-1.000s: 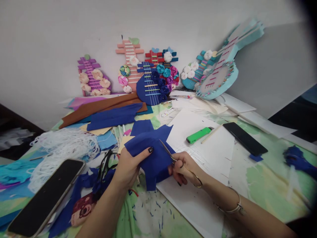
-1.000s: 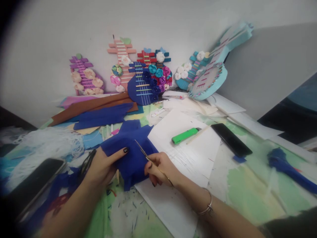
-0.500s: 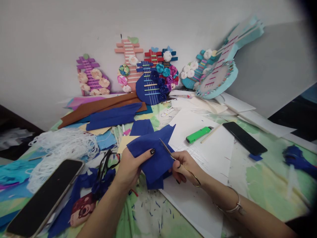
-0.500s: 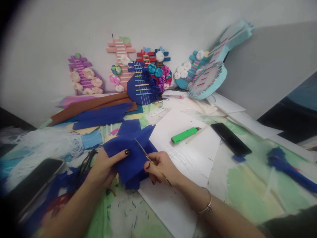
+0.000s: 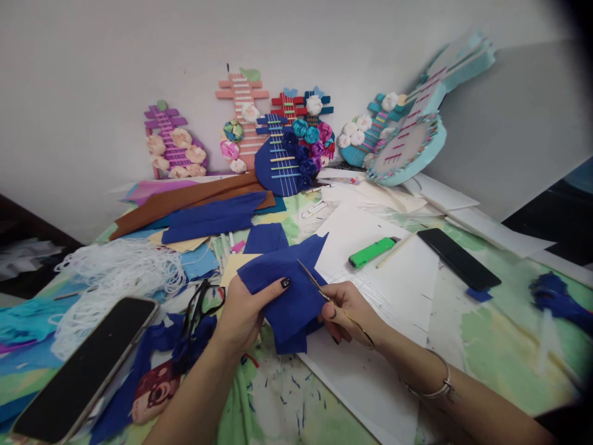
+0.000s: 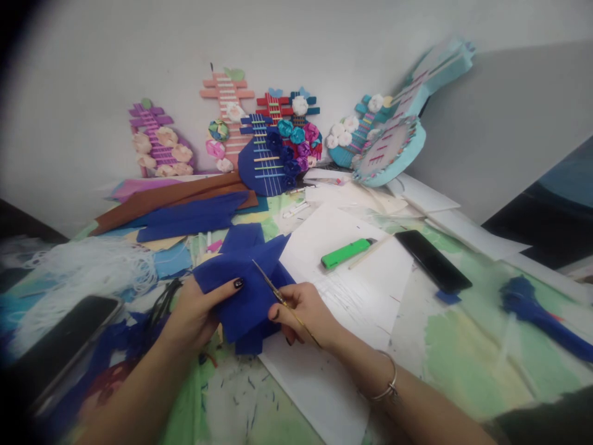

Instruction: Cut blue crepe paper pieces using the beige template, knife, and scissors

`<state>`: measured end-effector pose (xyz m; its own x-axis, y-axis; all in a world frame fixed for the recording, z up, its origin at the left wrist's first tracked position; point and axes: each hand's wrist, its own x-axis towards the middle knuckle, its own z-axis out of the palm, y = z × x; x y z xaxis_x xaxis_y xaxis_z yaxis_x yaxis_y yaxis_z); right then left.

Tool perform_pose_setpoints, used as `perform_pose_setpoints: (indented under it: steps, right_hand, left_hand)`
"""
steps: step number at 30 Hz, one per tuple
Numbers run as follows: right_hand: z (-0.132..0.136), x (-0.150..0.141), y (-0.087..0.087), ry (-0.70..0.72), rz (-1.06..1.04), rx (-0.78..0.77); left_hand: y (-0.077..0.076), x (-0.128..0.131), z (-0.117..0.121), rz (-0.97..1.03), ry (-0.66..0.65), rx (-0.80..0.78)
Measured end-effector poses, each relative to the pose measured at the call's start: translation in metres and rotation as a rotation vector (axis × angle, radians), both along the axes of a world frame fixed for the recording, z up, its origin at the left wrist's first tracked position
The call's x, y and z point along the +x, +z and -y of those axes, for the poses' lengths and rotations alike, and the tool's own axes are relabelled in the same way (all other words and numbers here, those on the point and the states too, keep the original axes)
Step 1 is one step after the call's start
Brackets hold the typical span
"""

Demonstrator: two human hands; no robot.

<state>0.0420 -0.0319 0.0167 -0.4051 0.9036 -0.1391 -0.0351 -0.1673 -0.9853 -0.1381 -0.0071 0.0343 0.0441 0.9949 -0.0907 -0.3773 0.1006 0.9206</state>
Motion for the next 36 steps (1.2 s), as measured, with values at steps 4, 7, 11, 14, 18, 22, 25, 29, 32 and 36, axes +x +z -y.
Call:
perform_pose_setpoints:
  steps: [4,7,11,14,18,22,25,29,32,36]
  right_hand:
    - [-0.0003,-0.0003,-0.0005,-0.017,0.002,-0.033]
    - [-0.0006,-0.0008,-0.0008,-0.027,0.009,-0.054]
    - [-0.0008,-0.0013,-0.0016,-0.036,0.018,-0.083]
    - [-0.0005,-0.0014,-0.0020,-0.036,0.021,-0.097]
    - [-0.0007,-0.0014,-0.0027,-0.044,0.030,-0.099]
    - [-0.0011,-0.0021,-0.0041,-0.055,0.071,-0.076]
    - [-0.0007,-0.0025,-0.0043,-0.062,0.108,-0.065]
    - [0.0008,-0.0013,-0.0017,-0.032,0.080,-0.025]
    - [0.0015,0.0004,-0.0010,0.012,0.041,0.021]
    - [0.0016,0.0024,-0.0046,0.048,0.021,0.087]
  left_hand:
    - [-0.0005,-0.0008,-0.0002,-0.004,0.005,0.006]
    - [-0.0008,-0.0013,-0.0001,0.002,0.011,0.010]
    - [-0.0009,-0.0015,-0.0004,0.006,0.012,0.017]
    - [-0.0011,-0.0014,-0.0013,0.008,0.015,0.024]
    - [-0.0020,-0.0019,-0.0022,0.013,0.032,0.013]
    - [-0.0018,-0.0042,-0.0031,0.086,0.097,0.002]
    - [-0.0001,-0.0059,-0.0044,0.128,0.105,-0.022]
    - [0.0030,-0.0055,-0.0046,0.097,0.100,-0.035]
    - [0.0036,-0.0040,-0.0026,0.085,0.069,-0.061]
    - [0.0012,-0.0021,-0.0007,0.093,0.028,-0.060]
